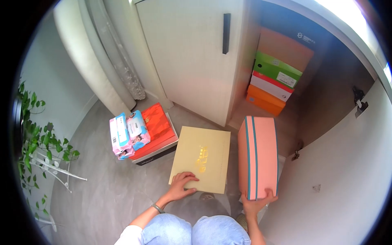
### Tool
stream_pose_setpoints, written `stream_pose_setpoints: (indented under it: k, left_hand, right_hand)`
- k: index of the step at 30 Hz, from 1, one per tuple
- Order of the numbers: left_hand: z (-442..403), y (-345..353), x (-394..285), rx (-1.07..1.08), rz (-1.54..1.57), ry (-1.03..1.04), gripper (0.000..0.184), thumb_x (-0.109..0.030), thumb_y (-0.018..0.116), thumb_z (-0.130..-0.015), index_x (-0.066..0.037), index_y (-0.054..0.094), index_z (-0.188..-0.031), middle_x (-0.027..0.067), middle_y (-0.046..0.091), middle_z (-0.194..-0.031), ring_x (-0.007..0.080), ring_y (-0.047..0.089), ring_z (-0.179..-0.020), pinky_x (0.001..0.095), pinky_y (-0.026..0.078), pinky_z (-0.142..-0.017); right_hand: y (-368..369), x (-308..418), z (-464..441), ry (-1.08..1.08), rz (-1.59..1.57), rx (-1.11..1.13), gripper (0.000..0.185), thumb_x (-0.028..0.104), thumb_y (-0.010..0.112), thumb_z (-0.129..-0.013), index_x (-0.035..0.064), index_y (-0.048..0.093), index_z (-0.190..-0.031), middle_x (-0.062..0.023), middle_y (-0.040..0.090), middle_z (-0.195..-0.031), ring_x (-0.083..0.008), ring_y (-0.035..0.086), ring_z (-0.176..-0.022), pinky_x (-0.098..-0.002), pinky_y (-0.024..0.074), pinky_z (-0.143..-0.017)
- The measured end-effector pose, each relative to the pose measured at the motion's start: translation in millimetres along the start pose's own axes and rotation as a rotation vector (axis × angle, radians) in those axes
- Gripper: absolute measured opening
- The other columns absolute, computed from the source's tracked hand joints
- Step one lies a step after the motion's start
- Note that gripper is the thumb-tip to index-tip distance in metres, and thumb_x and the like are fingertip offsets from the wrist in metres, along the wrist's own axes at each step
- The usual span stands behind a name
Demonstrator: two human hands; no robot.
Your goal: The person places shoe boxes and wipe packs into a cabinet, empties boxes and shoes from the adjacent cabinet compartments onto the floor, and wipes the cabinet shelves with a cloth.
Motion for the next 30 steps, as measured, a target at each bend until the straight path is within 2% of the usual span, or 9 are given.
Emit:
stream_pose_setpoints:
  k: [3, 9, 15, 19, 20, 23, 26, 28, 30]
  left_hand:
    - [1.6, 1.0, 3.9, 0.001, 0.062, -0.021, 0.042, -0.025, 0.074, -0.076, -0.015, 0.065, -0.116, 0.0066, 0.053, -0.126, 0.0259, 0.044, -0.122, 0.0402, 0.031, -0.103]
    - [15.8, -13.2, 56.3, -0.568, -0.003, -0.180, 0.063, -0.021, 0.076, -0.076, -0.006, 0.048, -0.130, 0.0170, 0.046, -0.125, 0.0343, 0.047, -0.114, 0.0429, 0.040, -0.099]
    - [20.9, 4.3, 116.7, -0.407, 0.568, -0.563, 0.071, -0.041, 0.068, -0.087, -0.003, 0.040, -0.140, 0.0174, 0.046, -0.131, 0.0264, 0.047, -0.121, 0.0373, 0.040, -0.100]
    - [11.0, 13.9, 124.9, -0.238, 0.924, -0.566, 0.070, -0.054, 0.050, -0.095, -0.001, 0.041, -0.141, 0.0154, 0.047, -0.139, 0.0225, 0.046, -0.127, 0.0333, 0.037, -0.104]
    - [8.1, 13.7, 126.3, -0.242, 0.923, -0.577, 0.070, -0.054, 0.050, -0.095, -0.001, 0.041, -0.141, 0.0154, 0.047, -0.139, 0.0225, 0.046, -0.127, 0.0333, 0.037, -0.104]
    - [1.7, 20.0, 121.1, -0.123, 1.241, -0.523, 0.067, -0.056, 0.041, -0.099, -0.003, 0.045, -0.139, 0.0113, 0.051, -0.137, 0.0201, 0.047, -0.127, 0.0321, 0.035, -0.107]
    - [-8.4, 21.2, 113.3, -0.121, 1.299, -0.569, 0.068, -0.058, 0.036, -0.100, -0.004, 0.045, -0.140, 0.0092, 0.051, -0.138, 0.0197, 0.047, -0.128, 0.0329, 0.035, -0.107]
    - [-8.3, 27.9, 119.5, -0.111, 1.303, -0.541, 0.071, -0.061, 0.033, -0.099, -0.006, 0.042, -0.144, 0.0098, 0.048, -0.143, 0.0199, 0.045, -0.130, 0.0330, 0.035, -0.108]
    - [-11.9, 28.9, 120.8, -0.129, 1.312, -0.496, 0.073, -0.062, 0.032, -0.098, -0.006, 0.041, -0.145, 0.0100, 0.047, -0.144, 0.0202, 0.046, -0.130, 0.0339, 0.037, -0.107]
  right_hand:
    - [-14.1, -18.5, 25.6, 0.000, 0.063, 0.035, 0.090, 0.011, 0.086, -0.051, 0.0042, 0.031, -0.122, -0.0190, 0.021, -0.128, -0.0328, 0.032, -0.122, -0.0445, 0.0286, -0.107]
    - [-46.9, 6.6, 41.4, 0.145, 0.029, 0.127, 0.089, 0.011, 0.088, -0.053, 0.0040, 0.031, -0.121, -0.0185, 0.026, -0.124, -0.0352, 0.031, -0.121, -0.0488, 0.0299, -0.105]
    - [-57.8, 34.9, 27.1, -0.028, 0.583, 0.230, 0.093, 0.018, 0.091, -0.055, 0.0042, 0.037, -0.130, -0.0256, 0.021, -0.141, -0.0404, 0.027, -0.130, -0.0504, 0.0303, -0.105]
    - [-60.3, 90.2, 3.7, -0.387, 0.316, 0.249, 0.084, 0.016, 0.088, -0.062, 0.0040, 0.043, -0.131, -0.0263, 0.021, -0.147, -0.0367, 0.030, -0.133, -0.0485, 0.0313, -0.106]
    - [-46.8, 91.7, -3.9, -0.408, 0.049, 0.666, 0.080, 0.017, 0.084, -0.069, 0.0031, 0.041, -0.135, -0.0254, 0.024, -0.147, -0.0351, 0.031, -0.135, -0.0476, 0.0299, -0.108]
    - [11.0, 121.9, 3.6, 0.087, -0.645, 1.223, 0.073, 0.027, 0.068, -0.088, -0.0009, 0.031, -0.146, -0.0234, 0.034, -0.147, -0.0327, 0.030, -0.141, -0.0423, 0.0250, -0.115]
    - [64.6, 78.5, 24.1, 0.031, -0.116, 1.161, 0.074, 0.037, 0.057, -0.095, -0.0040, 0.025, -0.148, -0.0243, 0.033, -0.148, -0.0340, 0.022, -0.144, -0.0405, 0.0189, -0.118]
    - [86.9, 20.0, 38.3, 0.479, 0.114, 1.043, 0.070, 0.038, 0.051, -0.098, -0.0045, 0.025, -0.148, -0.0229, 0.032, -0.150, -0.0324, 0.023, -0.144, -0.0386, 0.0168, -0.117]
    - [104.8, 3.8, 49.1, 0.557, -0.065, 1.084, 0.069, 0.037, 0.050, -0.099, -0.0040, 0.024, -0.148, -0.0222, 0.031, -0.151, -0.0302, 0.024, -0.143, -0.0378, 0.0168, -0.117]
Point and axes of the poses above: each hand's wrist, its own z-axis away from the middle knuckle, its own y-axis out of the palm, x = y × z, the point moved 4 cm from there along -z, towards the middle knuckle
